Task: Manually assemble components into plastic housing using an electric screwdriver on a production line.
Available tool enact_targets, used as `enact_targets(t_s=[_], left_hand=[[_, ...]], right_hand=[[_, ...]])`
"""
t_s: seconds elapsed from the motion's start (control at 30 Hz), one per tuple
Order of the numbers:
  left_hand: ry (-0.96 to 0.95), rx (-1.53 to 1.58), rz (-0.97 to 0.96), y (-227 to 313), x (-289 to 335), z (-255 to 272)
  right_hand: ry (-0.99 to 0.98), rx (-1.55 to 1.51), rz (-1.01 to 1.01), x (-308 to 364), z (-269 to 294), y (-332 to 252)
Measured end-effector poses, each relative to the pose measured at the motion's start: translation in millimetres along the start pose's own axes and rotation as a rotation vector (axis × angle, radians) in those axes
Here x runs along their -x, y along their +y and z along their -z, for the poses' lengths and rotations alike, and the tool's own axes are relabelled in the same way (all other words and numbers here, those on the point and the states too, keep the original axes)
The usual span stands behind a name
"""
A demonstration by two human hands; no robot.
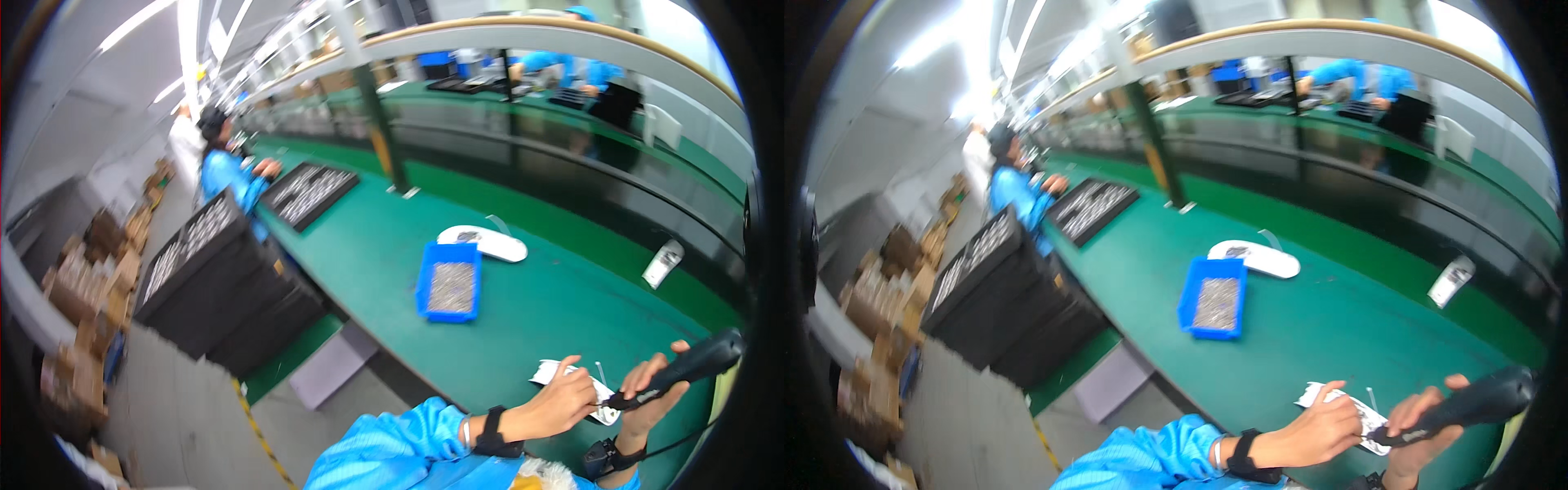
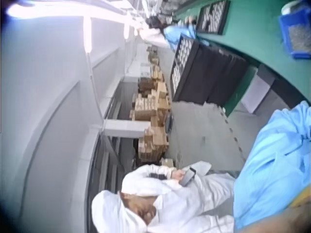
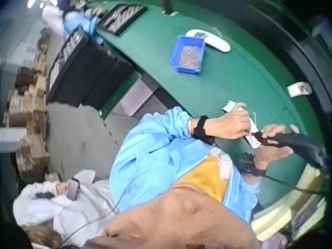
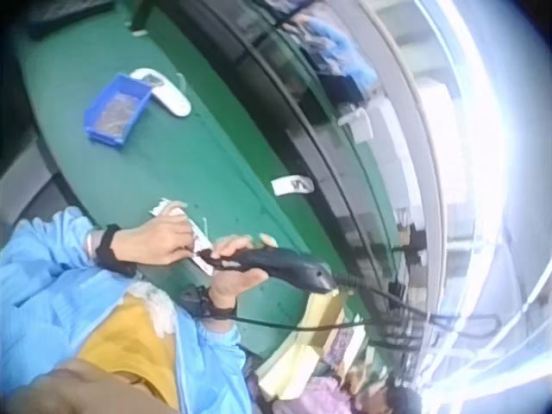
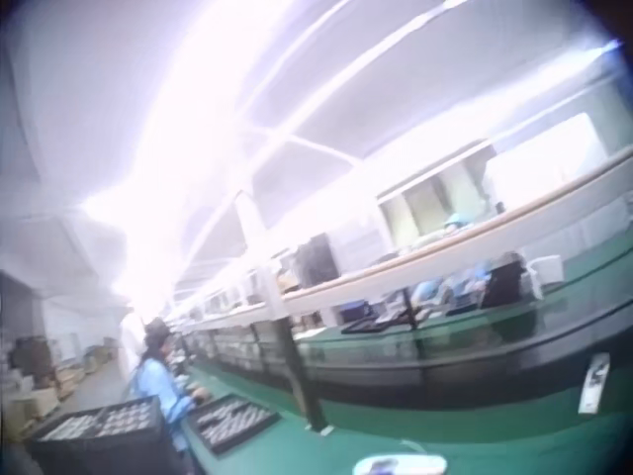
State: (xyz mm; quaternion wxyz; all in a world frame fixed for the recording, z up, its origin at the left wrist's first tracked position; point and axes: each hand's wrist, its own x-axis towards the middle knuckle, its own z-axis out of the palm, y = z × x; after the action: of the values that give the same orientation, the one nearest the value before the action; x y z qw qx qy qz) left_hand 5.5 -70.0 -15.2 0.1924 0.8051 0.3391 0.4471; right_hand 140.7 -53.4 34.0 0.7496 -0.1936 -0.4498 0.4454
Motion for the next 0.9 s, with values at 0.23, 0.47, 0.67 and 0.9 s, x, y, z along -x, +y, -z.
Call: enact_targets(t_s=[0.23,0.47,0.67,0.9], left_hand=[[0.08,-0.125,-0.01,-1.3,11.7,-4.9],[0.318,-0.278,-0.102,1.3,2.6,18.1],[0.348,0.17,0.166,-49.0,3.7,52.7],[0.008,0.126,0.192,-54.1,-12.5,35.3]], right_hand=[[-0.113,0.057,-0.054,2.4,11.8,3.4],[-0.016,0.155,-0.106,-0.2,14.1,-1.5],[-0.041,0.185,-0.051,-12.3,-8.3,-10.1],[0.058,0.159,0.049,-28.9,-0.3,-2.5]])
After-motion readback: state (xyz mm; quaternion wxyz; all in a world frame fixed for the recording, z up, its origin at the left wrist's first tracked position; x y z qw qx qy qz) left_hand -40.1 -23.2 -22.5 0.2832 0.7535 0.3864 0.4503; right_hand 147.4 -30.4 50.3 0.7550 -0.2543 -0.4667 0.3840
